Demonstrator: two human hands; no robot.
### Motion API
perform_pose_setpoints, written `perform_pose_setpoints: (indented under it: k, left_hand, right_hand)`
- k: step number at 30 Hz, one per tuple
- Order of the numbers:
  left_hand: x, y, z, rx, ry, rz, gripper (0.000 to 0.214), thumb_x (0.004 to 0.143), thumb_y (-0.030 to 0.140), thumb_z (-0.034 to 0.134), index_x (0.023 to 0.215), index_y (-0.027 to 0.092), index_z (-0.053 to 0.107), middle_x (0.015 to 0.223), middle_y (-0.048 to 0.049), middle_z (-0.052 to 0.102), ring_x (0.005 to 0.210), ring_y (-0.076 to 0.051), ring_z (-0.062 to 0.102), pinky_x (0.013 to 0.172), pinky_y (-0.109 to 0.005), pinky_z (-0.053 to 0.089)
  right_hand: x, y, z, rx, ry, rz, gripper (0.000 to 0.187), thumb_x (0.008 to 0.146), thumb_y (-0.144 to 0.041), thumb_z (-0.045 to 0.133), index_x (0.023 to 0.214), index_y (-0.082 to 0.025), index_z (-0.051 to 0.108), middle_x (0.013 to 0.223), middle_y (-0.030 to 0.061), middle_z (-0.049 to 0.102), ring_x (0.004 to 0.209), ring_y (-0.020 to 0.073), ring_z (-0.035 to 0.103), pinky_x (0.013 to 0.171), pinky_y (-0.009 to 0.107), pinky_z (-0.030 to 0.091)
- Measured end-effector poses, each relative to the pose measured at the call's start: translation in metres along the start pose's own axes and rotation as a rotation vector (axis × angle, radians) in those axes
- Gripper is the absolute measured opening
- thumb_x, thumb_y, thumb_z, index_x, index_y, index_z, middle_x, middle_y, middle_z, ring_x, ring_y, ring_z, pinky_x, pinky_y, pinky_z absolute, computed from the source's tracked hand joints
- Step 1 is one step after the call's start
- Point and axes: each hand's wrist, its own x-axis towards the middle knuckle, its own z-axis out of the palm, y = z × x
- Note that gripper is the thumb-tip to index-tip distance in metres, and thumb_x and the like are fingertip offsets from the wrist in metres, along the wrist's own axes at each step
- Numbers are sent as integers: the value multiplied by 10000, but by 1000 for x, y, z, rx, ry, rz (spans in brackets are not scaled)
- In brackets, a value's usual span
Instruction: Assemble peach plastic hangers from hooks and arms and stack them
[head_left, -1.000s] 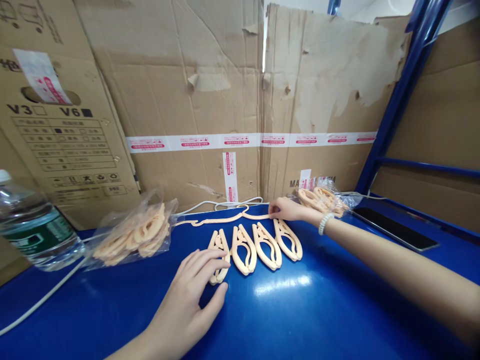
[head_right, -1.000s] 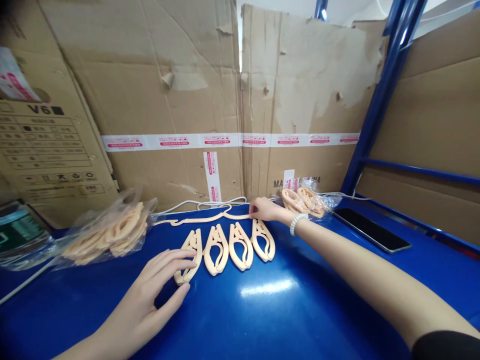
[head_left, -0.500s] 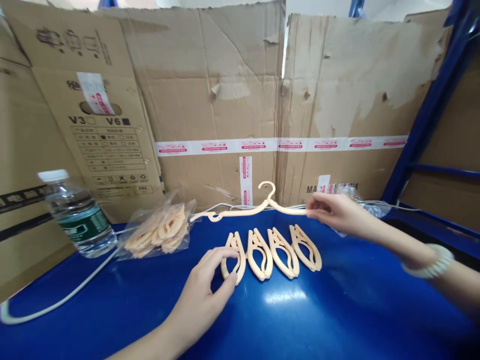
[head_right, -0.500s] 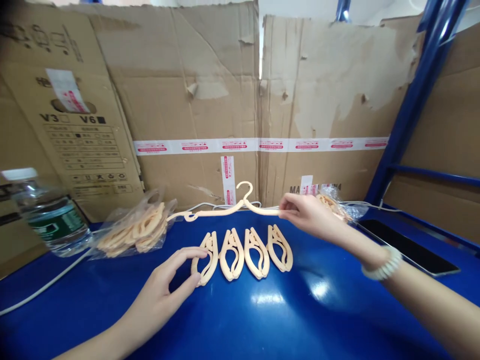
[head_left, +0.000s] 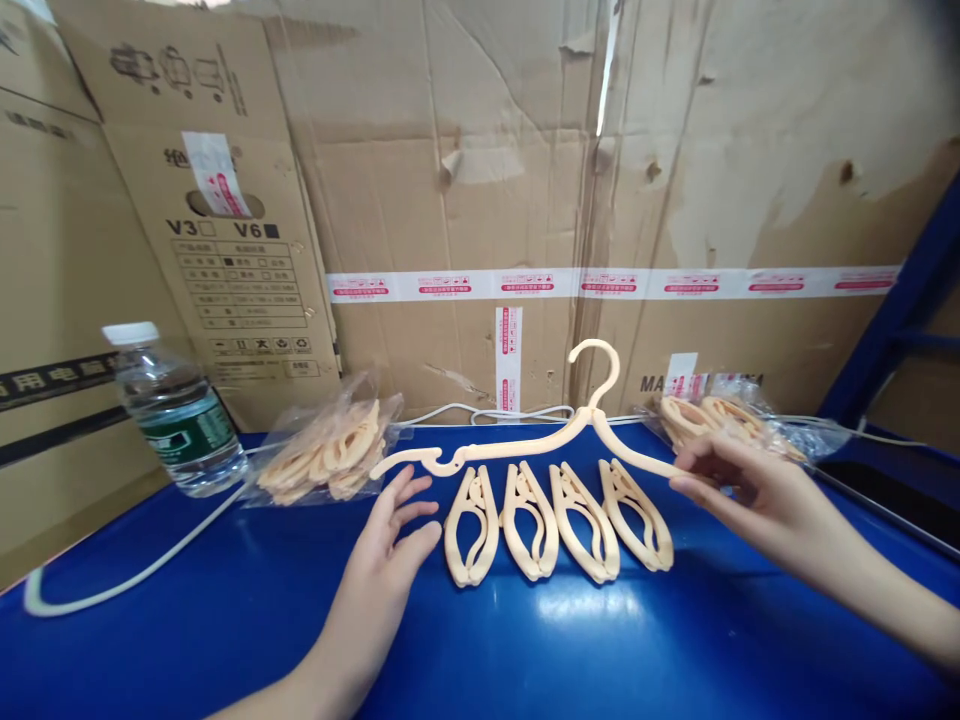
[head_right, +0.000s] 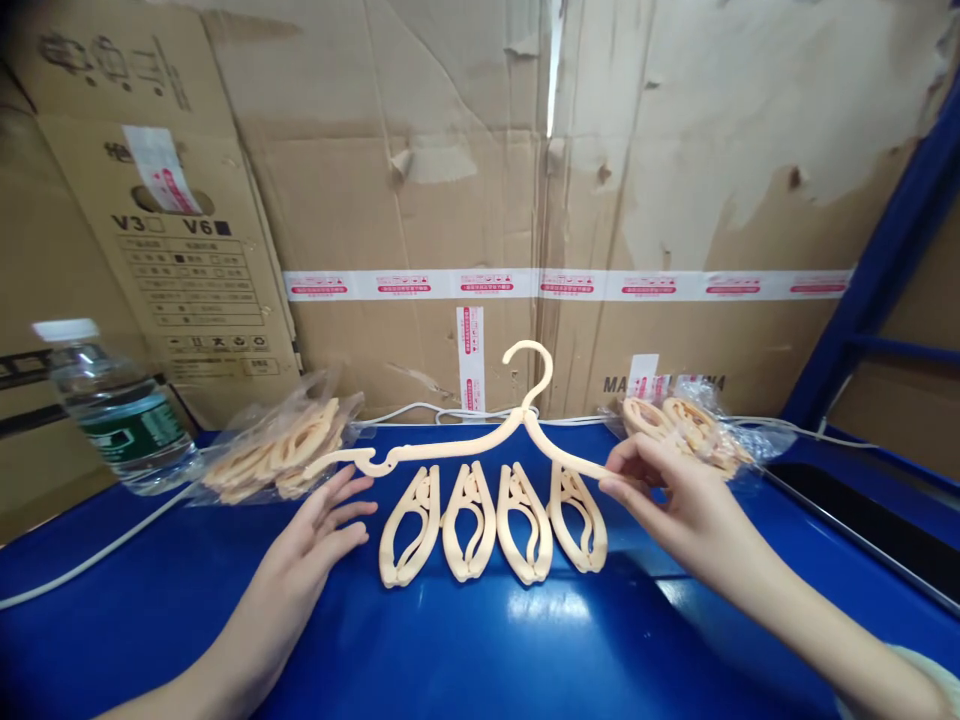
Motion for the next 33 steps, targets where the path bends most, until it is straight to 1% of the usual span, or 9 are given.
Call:
perform_pose_setpoints:
  k: [4, 7, 10, 12, 16, 19, 26, 29, 33]
  left_hand:
    - [-6, -5, 3, 88, -131, 105, 570, 842, 407, 559, 1361, 234, 398, 1403, -135, 485, 1170, -290, 575, 887, -413, 547]
    - [-13, -2, 4, 232, -227, 220, 577, 871, 379, 548, 1413, 255, 396, 1423, -119, 471, 1267, -291, 503, 1015, -453, 467]
    - [-18, 4, 4, 375, -317, 379, 526, 879, 303, 565, 1395, 303, 463, 1384, -80, 513, 1317, -274, 451, 1114, -464, 354]
    - [-19, 7, 4, 399, -319, 424, 422, 898, 287, 552, 1319, 322, 549, 1285, -56, 583, 1220, -245, 542, 1061, -410, 426]
    - [-17, 10, 3, 379, -251, 383, 282, 887, 329, 582, 1160, 312, 652, 1045, -18, 684, 934, -198, 667, 830, -301, 548]
    - [-15, 11, 2, 352, -217, 333, 288, 860, 368, 619, 1139, 312, 661, 1023, -5, 710, 886, -203, 678, 826, -314, 552]
    - [-15, 14, 2, 319, -230, 217, 323, 833, 429, 624, 1119, 285, 670, 813, 7, 726, 797, -228, 692, 959, -429, 503]
    - [-15, 13, 3, 318, -232, 211, 330, 831, 443, 622, 1122, 293, 663, 813, 14, 722, 756, -218, 690, 965, -435, 498]
    - [-14, 14, 3, 317, -261, 196, 326, 831, 438, 619, 1123, 301, 664, 899, 6, 730, 782, -219, 693, 940, -426, 511]
  right_hand:
    - [-6, -5, 9, 7, -102, -7, 199, 908, -409, 555, 822, -230, 571, 708, 18, 633, 612, 166, 582, 528, 264, 466]
    - [-13, -14, 18, 43, -208, -3, 163, 928, -376, 529, 842, -241, 554, 688, -4, 640, 593, 151, 591, 525, 247, 470]
    - [-18, -22, 23, 82, -262, -6, 169, 943, -359, 503, 830, -241, 549, 683, -9, 644, 584, 148, 601, 521, 243, 479]
    - [-19, -25, 24, 77, -253, -25, 150, 941, -348, 505, 853, -242, 565, 715, 1, 654, 590, 150, 609, 511, 241, 483]
    - [-19, -27, 19, -45, -235, -191, 199, 960, -260, 465, 1104, -270, 602, 952, 57, 685, 771, 178, 643, 614, 267, 523]
    - [-19, -26, 14, -251, -193, -377, 334, 954, -207, 440, 1249, -285, 576, 995, 81, 698, 821, 216, 621, 696, 344, 518]
    - [-25, -26, 5, -647, 8, -532, 410, 897, -123, 380, 1188, -286, 620, 999, 61, 760, 676, 229, 693, 546, 343, 511]
    - [-24, -28, 4, -727, 27, -561, 420, 886, -81, 332, 1109, -256, 642, 980, 68, 764, 591, 207, 693, 483, 318, 512]
    - [-24, -27, 5, -736, 79, -612, 374, 874, -69, 351, 1080, -195, 637, 1083, 144, 729, 700, 253, 734, 501, 329, 553]
